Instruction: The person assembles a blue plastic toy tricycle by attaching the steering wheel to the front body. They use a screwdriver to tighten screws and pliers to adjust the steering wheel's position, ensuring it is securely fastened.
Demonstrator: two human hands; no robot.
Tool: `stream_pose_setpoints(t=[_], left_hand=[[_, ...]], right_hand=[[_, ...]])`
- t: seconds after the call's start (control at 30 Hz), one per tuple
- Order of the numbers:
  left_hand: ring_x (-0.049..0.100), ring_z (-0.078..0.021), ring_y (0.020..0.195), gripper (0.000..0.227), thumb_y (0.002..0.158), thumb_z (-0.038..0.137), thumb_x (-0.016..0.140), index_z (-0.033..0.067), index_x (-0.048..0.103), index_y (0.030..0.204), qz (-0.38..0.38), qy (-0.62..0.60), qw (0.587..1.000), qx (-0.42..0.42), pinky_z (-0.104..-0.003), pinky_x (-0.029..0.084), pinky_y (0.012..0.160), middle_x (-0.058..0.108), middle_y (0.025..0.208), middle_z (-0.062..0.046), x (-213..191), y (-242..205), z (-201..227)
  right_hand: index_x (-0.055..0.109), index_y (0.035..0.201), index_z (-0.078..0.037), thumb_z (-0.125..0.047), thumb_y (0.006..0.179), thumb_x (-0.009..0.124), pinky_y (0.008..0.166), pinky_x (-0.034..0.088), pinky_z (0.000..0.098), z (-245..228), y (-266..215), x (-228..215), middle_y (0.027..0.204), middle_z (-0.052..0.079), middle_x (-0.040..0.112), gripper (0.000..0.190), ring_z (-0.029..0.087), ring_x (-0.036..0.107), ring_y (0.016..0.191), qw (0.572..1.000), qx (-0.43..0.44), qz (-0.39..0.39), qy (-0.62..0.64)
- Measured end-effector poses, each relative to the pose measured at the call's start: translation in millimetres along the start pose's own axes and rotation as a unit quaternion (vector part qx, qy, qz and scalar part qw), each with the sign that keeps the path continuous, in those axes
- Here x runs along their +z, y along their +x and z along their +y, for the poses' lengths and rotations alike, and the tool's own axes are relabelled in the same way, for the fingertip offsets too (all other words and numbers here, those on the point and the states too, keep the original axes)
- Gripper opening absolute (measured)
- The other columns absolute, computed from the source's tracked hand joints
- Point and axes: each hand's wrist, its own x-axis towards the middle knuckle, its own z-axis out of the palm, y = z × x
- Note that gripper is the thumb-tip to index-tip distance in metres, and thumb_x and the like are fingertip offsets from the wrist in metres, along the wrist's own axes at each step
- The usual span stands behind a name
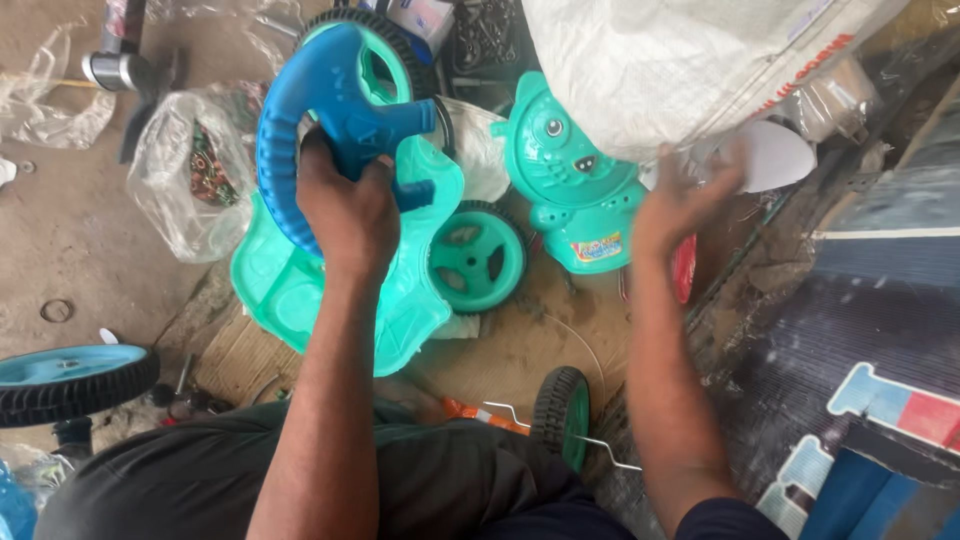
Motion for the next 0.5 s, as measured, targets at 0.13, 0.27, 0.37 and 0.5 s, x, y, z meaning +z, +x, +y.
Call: stream_pose_setpoints(t=[0.13,0.27,0.37,0.5], left_hand=[[0.072,-0.0414,0.103,0.059,0.084,0.006,0.073,-0.0069,0.054,0.139,-0.017,0.074,0.997,0.026,-0.045,0.054,0.091,0.071,0.117,-0.025,13,-4,-6],[0.069,-0.0433,0.105,0.065,0.083,0.009,0.074,-0.0061,0.051,0.142,-0.055,0.102,0.993,-0.009,-0.047,0.053,0.090,0.069,0.118,-0.027,26,-2,-13],[0.068,-0.0451,0.107,0.066,0.082,0.009,0.074,-0.0056,0.051,0.142,-0.069,0.128,0.989,0.014,-0.049,0.052,0.091,0.069,0.118,-0.029,25,-8,-19],[0.068,-0.0453,0.106,0.061,0.083,0.009,0.073,-0.0012,0.054,0.141,-0.083,0.159,0.984,0.001,-0.051,0.052,0.090,0.070,0.117,-0.027,12,-12,-23]], right_hand=[[-0.001,0.165,-0.009,0.011,0.093,0.083,0.131,0.025,0.0465,32,50,13,0.170,0.021,0.007,0.112,0.031,0.022,0.157,0.978,0.053,-0.066,0.192],[0.011,0.162,-0.007,0.007,0.087,0.078,0.113,0.037,0.0516,27,74,70,0.163,0.026,0.028,0.102,0.039,0.042,0.142,0.957,0.124,-0.072,0.254],[0.021,0.152,-0.007,0.000,0.086,0.078,0.109,0.040,0.0502,21,89,115,0.153,0.024,0.035,0.088,0.038,0.047,0.135,0.953,0.176,-0.050,0.244],[0.034,0.139,-0.006,-0.009,0.086,0.079,0.103,0.044,0.0483,26,150,156,0.140,0.022,0.046,0.069,0.037,0.054,0.125,0.980,0.099,-0.039,0.166]])
